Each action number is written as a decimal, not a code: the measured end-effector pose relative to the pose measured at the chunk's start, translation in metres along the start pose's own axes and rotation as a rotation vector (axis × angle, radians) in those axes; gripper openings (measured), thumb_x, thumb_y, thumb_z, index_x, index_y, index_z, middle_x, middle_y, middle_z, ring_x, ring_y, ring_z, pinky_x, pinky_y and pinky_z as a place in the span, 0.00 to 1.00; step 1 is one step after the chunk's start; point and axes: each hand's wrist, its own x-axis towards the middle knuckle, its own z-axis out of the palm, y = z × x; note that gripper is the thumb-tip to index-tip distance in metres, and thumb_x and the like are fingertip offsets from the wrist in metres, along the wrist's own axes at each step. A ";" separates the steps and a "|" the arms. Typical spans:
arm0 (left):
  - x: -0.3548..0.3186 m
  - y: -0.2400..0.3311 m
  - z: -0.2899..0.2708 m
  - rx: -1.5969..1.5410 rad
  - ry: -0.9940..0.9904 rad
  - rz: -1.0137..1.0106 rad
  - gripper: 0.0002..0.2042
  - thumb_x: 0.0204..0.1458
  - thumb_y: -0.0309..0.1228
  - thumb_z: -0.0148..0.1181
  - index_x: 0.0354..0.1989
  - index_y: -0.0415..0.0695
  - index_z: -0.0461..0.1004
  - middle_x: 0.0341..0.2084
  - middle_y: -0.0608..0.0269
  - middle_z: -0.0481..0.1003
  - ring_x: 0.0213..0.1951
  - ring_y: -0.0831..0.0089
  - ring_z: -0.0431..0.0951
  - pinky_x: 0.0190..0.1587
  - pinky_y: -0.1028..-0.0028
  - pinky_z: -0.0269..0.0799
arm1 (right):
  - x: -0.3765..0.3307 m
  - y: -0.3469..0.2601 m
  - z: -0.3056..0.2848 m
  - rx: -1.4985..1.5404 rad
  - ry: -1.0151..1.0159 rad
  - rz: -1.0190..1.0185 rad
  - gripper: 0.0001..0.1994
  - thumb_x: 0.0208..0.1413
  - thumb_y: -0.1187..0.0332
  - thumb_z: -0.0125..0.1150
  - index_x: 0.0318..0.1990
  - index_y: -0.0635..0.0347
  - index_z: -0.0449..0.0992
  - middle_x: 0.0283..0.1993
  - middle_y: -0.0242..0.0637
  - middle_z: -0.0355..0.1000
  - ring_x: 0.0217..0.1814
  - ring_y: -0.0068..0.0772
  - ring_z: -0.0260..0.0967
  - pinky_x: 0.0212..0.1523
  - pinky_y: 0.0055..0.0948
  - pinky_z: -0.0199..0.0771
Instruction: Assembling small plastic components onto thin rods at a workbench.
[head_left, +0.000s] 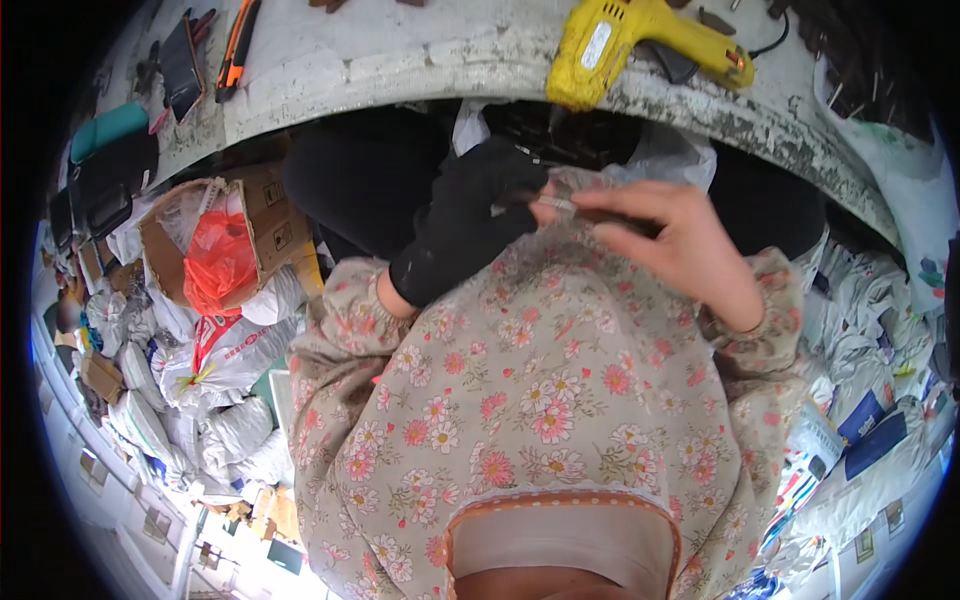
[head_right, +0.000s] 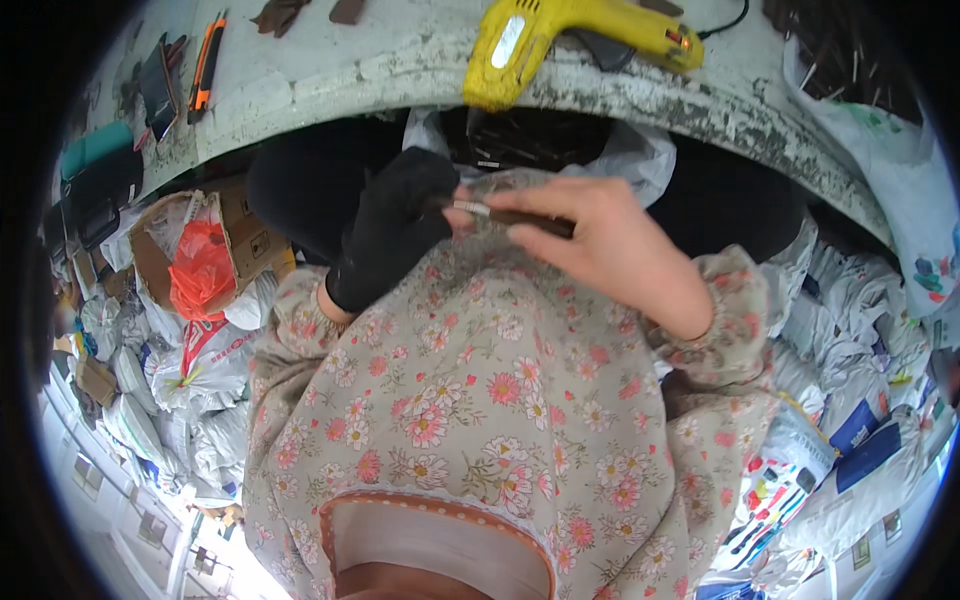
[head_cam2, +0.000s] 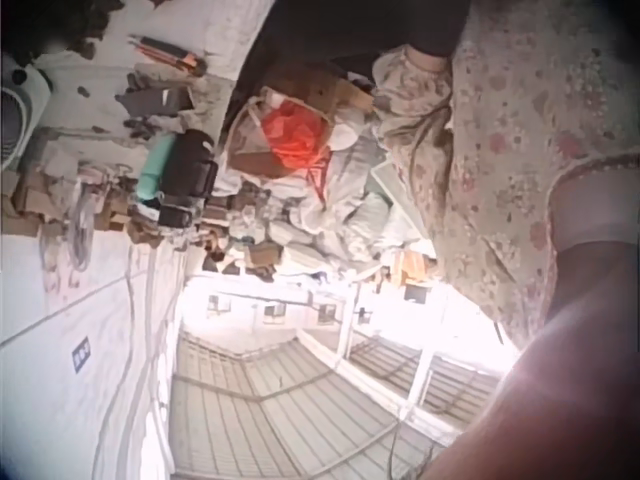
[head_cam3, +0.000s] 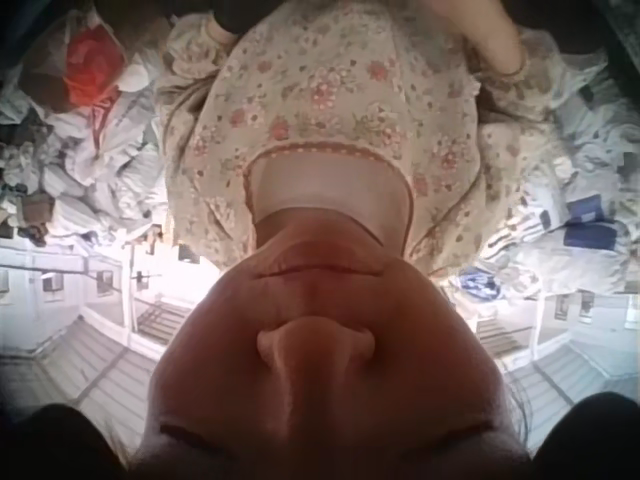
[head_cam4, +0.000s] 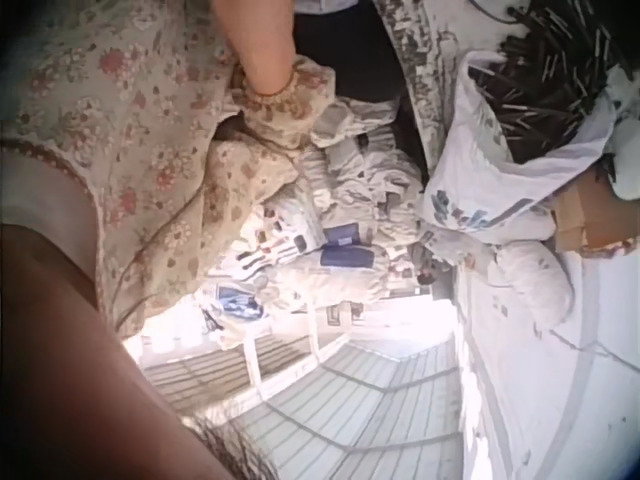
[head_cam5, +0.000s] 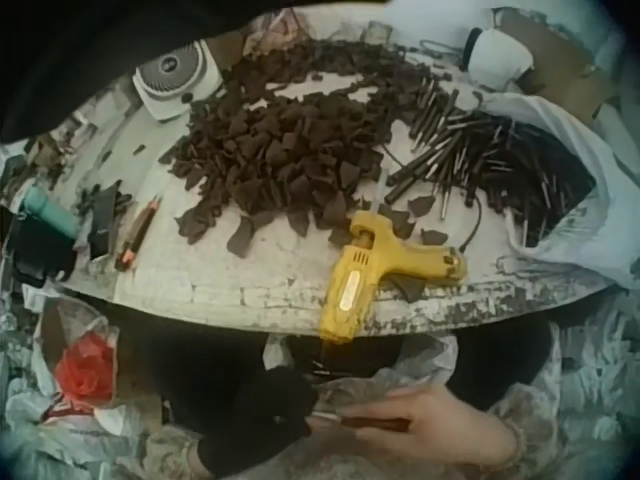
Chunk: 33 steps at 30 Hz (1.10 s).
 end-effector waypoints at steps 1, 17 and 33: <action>0.001 -0.002 -0.003 0.284 0.049 0.252 0.09 0.39 0.27 0.66 0.29 0.45 0.74 0.29 0.65 0.73 0.30 0.72 0.73 0.30 0.74 0.67 | -0.001 0.005 0.003 0.017 -0.042 0.036 0.14 0.47 0.71 0.61 0.43 0.59 0.75 0.34 0.44 0.74 0.33 0.41 0.72 0.34 0.29 0.71; 0.124 -0.016 -0.091 1.058 0.693 0.226 0.19 0.44 0.35 0.62 0.46 0.45 0.72 0.39 0.60 0.75 0.41 0.64 0.75 0.43 0.67 0.68 | 0.052 0.105 0.063 -0.565 -0.343 -0.037 0.14 0.48 0.64 0.57 0.43 0.57 0.75 0.41 0.42 0.73 0.41 0.44 0.71 0.43 0.39 0.70; 0.034 -0.028 -0.012 0.055 0.667 0.168 0.16 0.50 0.20 0.56 0.49 0.36 0.68 0.39 0.64 0.72 0.35 0.80 0.70 0.36 0.82 0.68 | 0.094 0.127 -0.247 -1.084 0.899 0.337 0.14 0.54 0.67 0.48 0.47 0.60 0.70 0.40 0.45 0.70 0.42 0.46 0.68 0.42 0.40 0.68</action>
